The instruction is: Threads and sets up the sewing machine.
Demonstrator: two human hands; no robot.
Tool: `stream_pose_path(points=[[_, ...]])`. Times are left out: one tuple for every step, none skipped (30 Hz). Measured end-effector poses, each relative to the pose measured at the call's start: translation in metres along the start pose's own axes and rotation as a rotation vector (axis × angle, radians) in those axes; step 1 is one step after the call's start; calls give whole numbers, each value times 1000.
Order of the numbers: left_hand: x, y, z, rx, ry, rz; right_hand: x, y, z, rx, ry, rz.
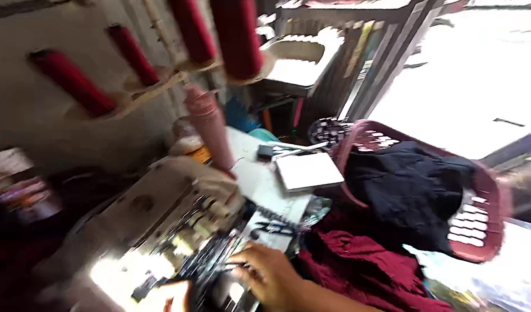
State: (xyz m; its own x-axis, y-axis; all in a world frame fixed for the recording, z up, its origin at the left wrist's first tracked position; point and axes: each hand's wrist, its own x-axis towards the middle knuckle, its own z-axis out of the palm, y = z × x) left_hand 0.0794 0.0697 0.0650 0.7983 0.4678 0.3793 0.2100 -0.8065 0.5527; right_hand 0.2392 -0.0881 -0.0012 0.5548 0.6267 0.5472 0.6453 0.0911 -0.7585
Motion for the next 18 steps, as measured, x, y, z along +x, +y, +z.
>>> stream_pose_path(points=[[-1, 1, 2, -27, 54, -15, 0, -1, 1, -21, 2, -21], [-2, 0, 6, -50, 118, -39, 0, -2, 1, -38, -3, -33], [-3, -1, 10, -53, 174, -70, 0, -2, 1, -47, -9, -40], [-5, -1, 12, -31, 210, -112, 0, -3, 2, -54, -8, -50], [-8, 0, 11, 16, 230, -161, -1, -4, 5, -56, -6, -62], [-10, 2, 10, 43, 240, -205, -1, -5, 7, -62, -4, -75], [-11, 2, 10, 73, 251, -226, -1, -5, 9, -80, -2, -86], [-11, 2, 10, 89, 256, -236, -1, -6, 10, -105, -2, -96], [-12, 2, 10, 95, 260, -241, -1, -8, 11, -134, -4, -105], [-13, 2, 10, 94, 263, -243, 0, -9, 12, -159, -5, -113], [-14, 2, 9, 89, 266, -244, 0, -10, 13, -184, -4, -122], [-14, 2, 9, 82, 268, -250, 1, -10, 14, -201, -2, -130], [-14, 2, 8, 77, 268, -257, 2, -10, 15, -207, -1, -135], [-14, 3, 8, 74, 265, -262, 3, -10, 16, -202, -3, -140], [-14, 2, 9, 68, 267, -261, 3, -11, 17, -190, -3, -148], [-13, 2, 9, 62, 276, -258, 4, -12, 18, -179, 1, -162], [-13, 1, 10, 58, 285, -256, 4, -14, 19, -172, 13, -181], [-13, 1, 11, 49, 299, -259, 5, -14, 20, -172, 31, -204]])
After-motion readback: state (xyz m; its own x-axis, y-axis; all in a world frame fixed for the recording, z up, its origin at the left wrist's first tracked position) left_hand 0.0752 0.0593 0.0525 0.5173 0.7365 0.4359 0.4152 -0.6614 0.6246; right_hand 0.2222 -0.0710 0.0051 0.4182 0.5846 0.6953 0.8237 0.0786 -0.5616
